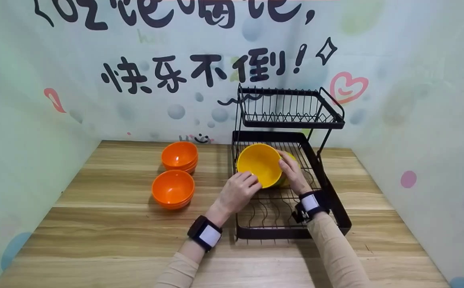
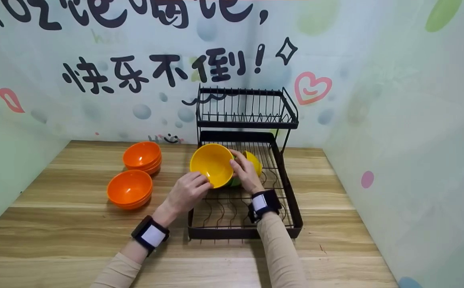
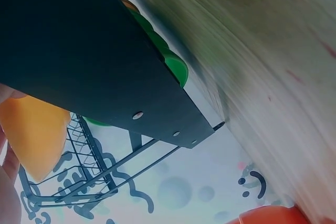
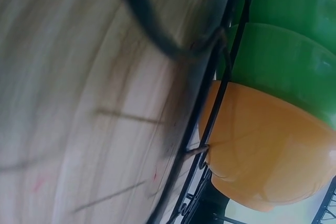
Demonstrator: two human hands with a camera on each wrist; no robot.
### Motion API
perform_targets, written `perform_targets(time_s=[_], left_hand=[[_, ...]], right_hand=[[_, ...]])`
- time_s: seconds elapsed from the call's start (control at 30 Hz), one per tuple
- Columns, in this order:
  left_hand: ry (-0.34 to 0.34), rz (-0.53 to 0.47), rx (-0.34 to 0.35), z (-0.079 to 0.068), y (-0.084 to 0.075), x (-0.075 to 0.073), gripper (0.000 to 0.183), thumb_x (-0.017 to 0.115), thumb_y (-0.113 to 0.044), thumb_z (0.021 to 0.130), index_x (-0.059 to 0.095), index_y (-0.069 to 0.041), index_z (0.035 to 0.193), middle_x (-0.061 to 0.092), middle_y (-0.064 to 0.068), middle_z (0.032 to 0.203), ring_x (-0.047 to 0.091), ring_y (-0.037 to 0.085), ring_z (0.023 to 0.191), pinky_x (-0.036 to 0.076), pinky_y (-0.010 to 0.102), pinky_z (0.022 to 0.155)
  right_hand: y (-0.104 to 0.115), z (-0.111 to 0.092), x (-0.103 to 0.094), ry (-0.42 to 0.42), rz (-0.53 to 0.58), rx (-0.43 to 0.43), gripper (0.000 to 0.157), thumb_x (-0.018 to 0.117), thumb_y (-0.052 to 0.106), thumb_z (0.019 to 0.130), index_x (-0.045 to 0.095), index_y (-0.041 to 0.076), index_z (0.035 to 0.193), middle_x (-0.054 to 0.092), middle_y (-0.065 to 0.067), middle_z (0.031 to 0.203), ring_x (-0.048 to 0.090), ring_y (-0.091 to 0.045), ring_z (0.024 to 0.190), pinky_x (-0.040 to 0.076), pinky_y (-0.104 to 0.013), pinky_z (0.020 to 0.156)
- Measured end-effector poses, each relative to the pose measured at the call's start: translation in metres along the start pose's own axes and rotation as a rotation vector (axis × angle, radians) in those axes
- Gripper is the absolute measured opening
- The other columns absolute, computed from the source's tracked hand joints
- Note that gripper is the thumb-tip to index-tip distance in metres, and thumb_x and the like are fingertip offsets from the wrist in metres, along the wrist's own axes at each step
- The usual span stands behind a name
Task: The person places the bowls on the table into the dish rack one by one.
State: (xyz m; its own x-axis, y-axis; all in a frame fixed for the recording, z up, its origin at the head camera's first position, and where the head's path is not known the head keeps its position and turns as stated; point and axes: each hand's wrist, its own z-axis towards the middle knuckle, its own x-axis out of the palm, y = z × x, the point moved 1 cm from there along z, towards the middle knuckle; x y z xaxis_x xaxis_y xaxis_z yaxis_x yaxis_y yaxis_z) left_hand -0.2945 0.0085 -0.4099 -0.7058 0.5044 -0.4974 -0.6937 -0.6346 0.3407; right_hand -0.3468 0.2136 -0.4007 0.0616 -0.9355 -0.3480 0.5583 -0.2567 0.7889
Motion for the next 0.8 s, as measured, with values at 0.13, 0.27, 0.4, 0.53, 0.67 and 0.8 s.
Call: perform_targets(time_s=[0.13, 0.27, 0.4, 0.53, 0.67, 0.8], left_hand=[[-0.003, 0.006, 0.007, 0.0003, -0.001, 0.0004, 0.005, 0.065, -0.014, 0.085, 0.07, -0.016, 0.085, 0.066, -0.002, 0.086, 0.061, 0.014, 0.084, 0.051, 0.024, 0.074], [0.023, 0.003, -0.002, 0.0006, -0.0017, 0.0002, 0.006, 0.065, -0.014, 0.086, 0.071, -0.016, 0.086, 0.066, -0.002, 0.088, 0.061, 0.014, 0.084, 0.051, 0.024, 0.075], [0.05, 0.011, -0.009, 0.0017, -0.0017, 0.0003, 0.007, 0.064, -0.014, 0.087, 0.07, -0.016, 0.088, 0.066, -0.002, 0.09, 0.06, 0.014, 0.086, 0.05, 0.025, 0.076], [0.043, 0.028, -0.027, 0.0019, -0.0005, 0.0006, 0.008, 0.062, -0.014, 0.087, 0.069, -0.017, 0.09, 0.066, -0.002, 0.093, 0.059, 0.014, 0.087, 0.05, 0.025, 0.077], [0.01, 0.038, -0.058, 0.0016, 0.0012, 0.001, 0.008, 0.06, -0.013, 0.088, 0.068, -0.016, 0.09, 0.066, -0.002, 0.091, 0.059, 0.015, 0.086, 0.049, 0.025, 0.076], [0.016, 0.035, -0.114, 0.0008, 0.003, 0.0025, 0.01, 0.063, -0.007, 0.085, 0.066, -0.015, 0.09, 0.065, -0.001, 0.089, 0.058, 0.015, 0.083, 0.049, 0.025, 0.07]], right_hand=[[0.0006, 0.0008, 0.0012, 0.013, 0.053, 0.023, 0.044, 0.039, 0.009, 0.093, 0.047, -0.005, 0.134, 0.049, -0.024, 0.134, 0.049, -0.006, 0.113, 0.041, -0.016, 0.094], [0.0014, 0.0009, 0.0032, 0.014, 0.128, 0.024, 0.044, 0.041, 0.008, 0.092, 0.046, -0.008, 0.133, 0.05, -0.025, 0.13, 0.055, -0.005, 0.107, 0.047, -0.017, 0.088], [0.0013, 0.0015, 0.0037, -0.025, 0.174, 0.004, 0.043, 0.043, 0.008, 0.091, 0.048, -0.01, 0.13, 0.056, -0.02, 0.125, 0.058, -0.005, 0.102, 0.05, -0.019, 0.084], [0.0009, 0.0024, 0.0031, -0.064, 0.213, -0.027, 0.042, 0.044, 0.009, 0.091, 0.048, -0.01, 0.128, 0.063, -0.002, 0.117, 0.06, -0.008, 0.099, 0.052, -0.021, 0.079], [-0.0003, 0.0032, 0.0014, -0.119, 0.248, -0.062, 0.041, 0.044, 0.008, 0.091, 0.048, -0.009, 0.128, 0.063, 0.009, 0.113, 0.06, -0.009, 0.099, 0.051, -0.021, 0.08], [-0.001, 0.0035, -0.0004, -0.219, 0.277, -0.085, 0.039, 0.044, 0.009, 0.09, 0.049, -0.006, 0.126, 0.062, 0.009, 0.113, 0.059, -0.009, 0.101, 0.048, -0.022, 0.084]])
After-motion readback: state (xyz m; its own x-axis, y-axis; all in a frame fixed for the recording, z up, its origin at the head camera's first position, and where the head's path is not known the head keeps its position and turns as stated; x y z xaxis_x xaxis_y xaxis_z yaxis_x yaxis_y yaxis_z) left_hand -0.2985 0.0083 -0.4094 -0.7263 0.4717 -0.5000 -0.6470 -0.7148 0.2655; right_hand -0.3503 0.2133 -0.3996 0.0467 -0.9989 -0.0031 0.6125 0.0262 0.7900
